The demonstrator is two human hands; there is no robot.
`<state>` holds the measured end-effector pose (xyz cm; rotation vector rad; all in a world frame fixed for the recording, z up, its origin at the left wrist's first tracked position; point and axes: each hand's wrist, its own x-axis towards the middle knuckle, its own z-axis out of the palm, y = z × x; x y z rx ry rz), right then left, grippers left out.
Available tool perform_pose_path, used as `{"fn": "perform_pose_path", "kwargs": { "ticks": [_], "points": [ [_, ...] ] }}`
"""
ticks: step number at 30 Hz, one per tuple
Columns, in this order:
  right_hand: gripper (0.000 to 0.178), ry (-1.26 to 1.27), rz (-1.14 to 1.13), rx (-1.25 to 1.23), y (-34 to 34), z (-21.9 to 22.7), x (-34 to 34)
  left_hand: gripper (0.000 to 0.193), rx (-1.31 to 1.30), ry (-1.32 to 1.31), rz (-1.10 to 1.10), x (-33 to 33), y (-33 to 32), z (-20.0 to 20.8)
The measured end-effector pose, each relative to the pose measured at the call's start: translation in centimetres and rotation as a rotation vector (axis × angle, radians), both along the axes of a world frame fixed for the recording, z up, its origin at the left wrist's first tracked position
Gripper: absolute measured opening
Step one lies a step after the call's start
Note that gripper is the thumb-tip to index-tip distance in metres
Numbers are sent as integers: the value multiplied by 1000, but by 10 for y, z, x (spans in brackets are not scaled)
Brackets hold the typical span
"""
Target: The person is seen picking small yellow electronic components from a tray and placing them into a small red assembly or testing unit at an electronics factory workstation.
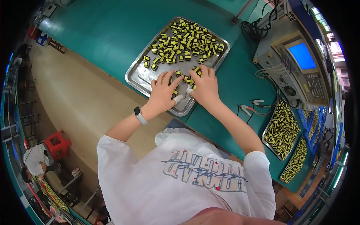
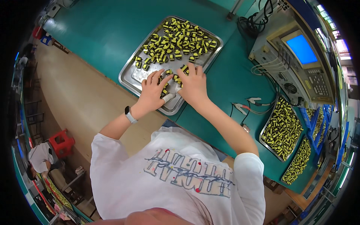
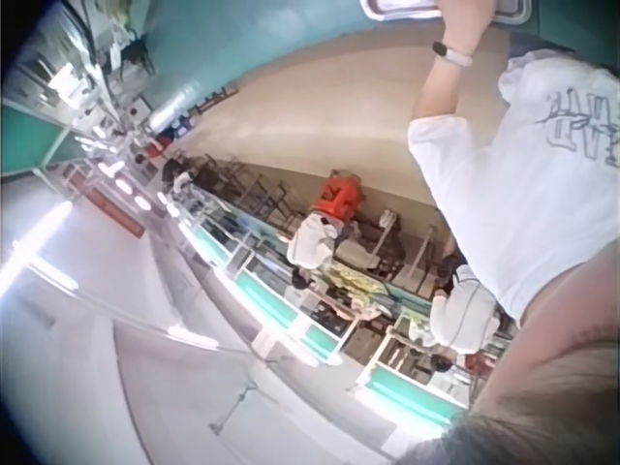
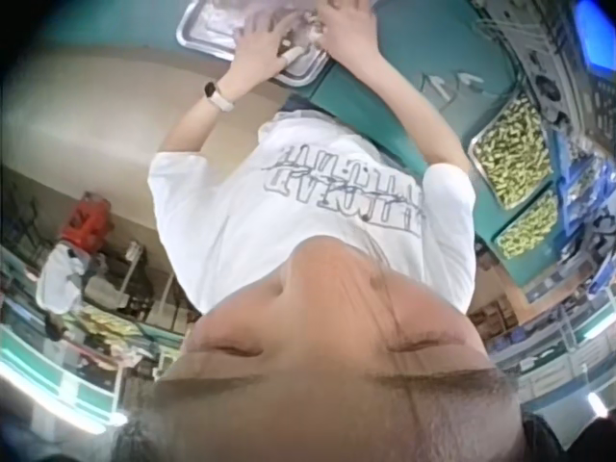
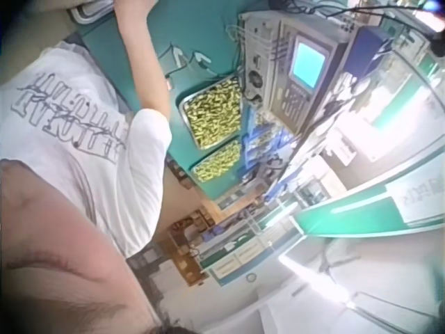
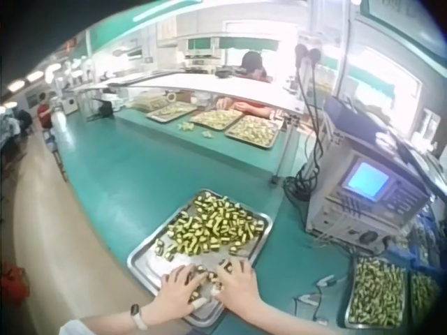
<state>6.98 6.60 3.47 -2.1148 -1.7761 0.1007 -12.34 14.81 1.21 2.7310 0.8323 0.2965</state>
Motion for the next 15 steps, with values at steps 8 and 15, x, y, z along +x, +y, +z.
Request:
{"fn": "perform_pose_path", "kwargs": {
  "ticks": [8,15],
  "points": [
    [70,144,-109,249,-57,-32,15,80,-16,-32,-51,19,18,4],
    [60,205,-226,273,-84,-51,26,71,27,-46,-114,37,26,-4]
  ]
}}
